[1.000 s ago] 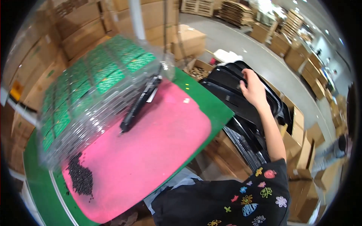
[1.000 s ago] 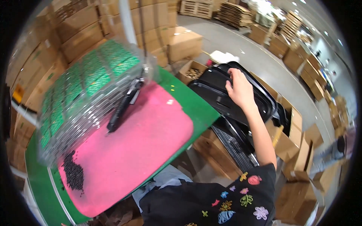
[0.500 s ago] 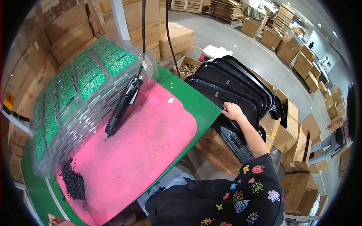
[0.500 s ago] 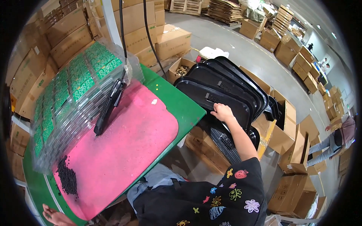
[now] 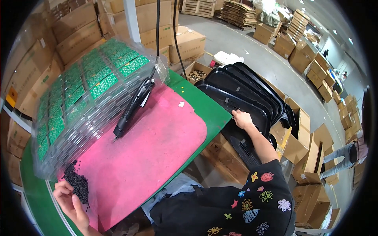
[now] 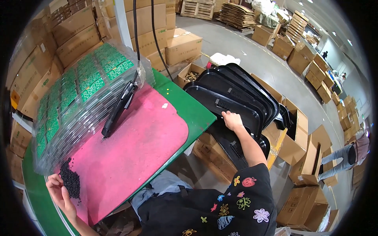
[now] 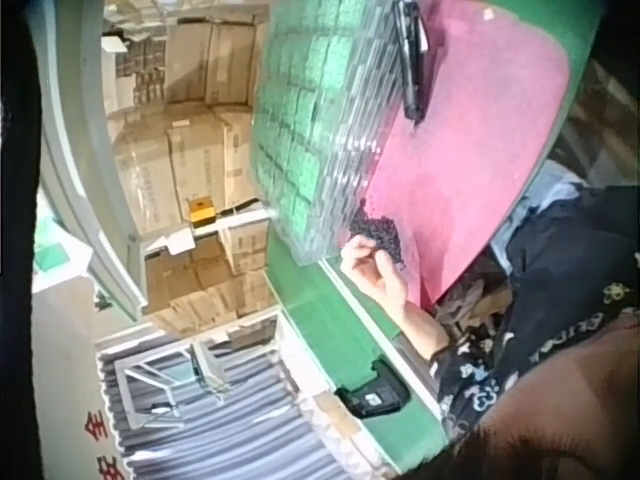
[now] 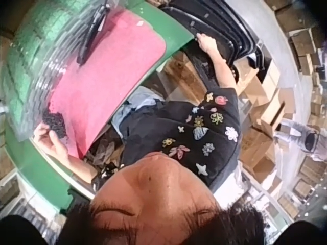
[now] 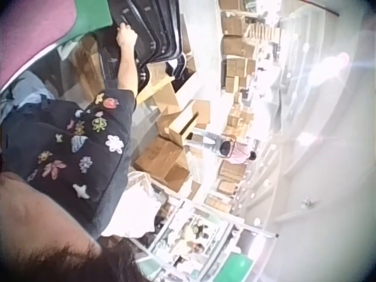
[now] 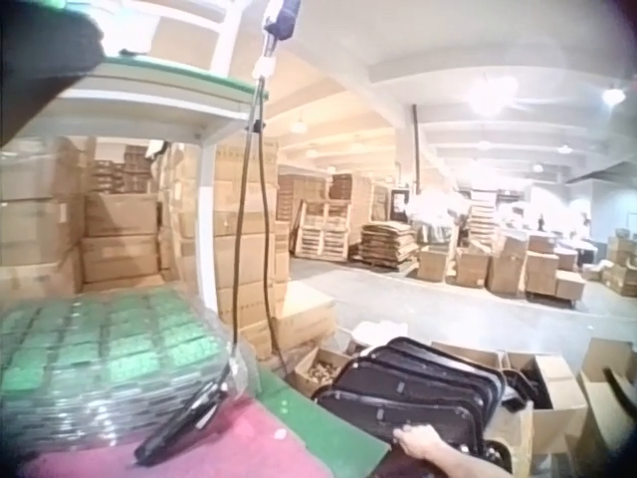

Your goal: Assembling circuit boards into black plastic housings using an electric screwdriver.

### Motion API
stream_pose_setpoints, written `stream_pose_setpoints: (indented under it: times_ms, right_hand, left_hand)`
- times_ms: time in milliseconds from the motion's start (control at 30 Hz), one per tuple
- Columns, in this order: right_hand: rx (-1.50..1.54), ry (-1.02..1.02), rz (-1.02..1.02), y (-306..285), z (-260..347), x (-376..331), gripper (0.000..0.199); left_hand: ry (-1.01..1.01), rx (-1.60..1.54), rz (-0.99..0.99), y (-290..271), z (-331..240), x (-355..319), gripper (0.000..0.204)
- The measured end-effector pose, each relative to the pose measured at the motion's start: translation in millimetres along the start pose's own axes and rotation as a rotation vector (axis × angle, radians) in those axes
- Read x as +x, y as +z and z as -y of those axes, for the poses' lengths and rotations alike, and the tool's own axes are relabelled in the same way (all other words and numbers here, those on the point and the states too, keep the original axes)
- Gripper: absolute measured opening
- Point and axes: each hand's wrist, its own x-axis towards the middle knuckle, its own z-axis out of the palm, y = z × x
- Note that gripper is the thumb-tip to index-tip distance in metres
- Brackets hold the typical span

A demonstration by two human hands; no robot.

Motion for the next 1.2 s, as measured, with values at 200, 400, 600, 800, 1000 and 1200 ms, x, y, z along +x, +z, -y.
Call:
stream_pose_setpoints:
  times_ms: [200, 400, 600, 800, 1000, 1200]
  right_hand:
    - [0.119, 0.047, -0.312, -54.5, -23.2, 1.0, 0.011]
    - [0.266, -0.124, -0.682, -180.7, -0.9, -7.3, 0.015]
    - [0.132, -0.692, -0.421, -241.7, 78.4, -48.3, 0.020]
    - [-0.116, -1.212, -0.165, -261.3, 194.2, -68.9, 0.013]
    - [0.297, -1.343, -0.347, -309.8, 285.1, -3.2, 0.033]
    - [0.379, -1.136, -0.466, -339.0, 359.6, 110.2, 0.029]
  left_hand:
    - [-0.067, 0.008, 0.028, -12.3, -0.5, -9.1, 0.019]
    - [-0.087, 0.024, 0.043, -17.7, -2.4, -10.7, 0.017]
    - [-0.034, -0.004, 0.045, 16.2, -29.1, 35.3, 0.016]
    - [-0.063, 0.087, 0.376, 33.8, -30.4, 67.7, 0.046]
    - [-0.016, 0.454, 0.419, 46.0, 32.0, 53.7, 0.028]
    - [-0.057, 0.377, 0.299, 45.9, 46.7, 45.5, 0.023]
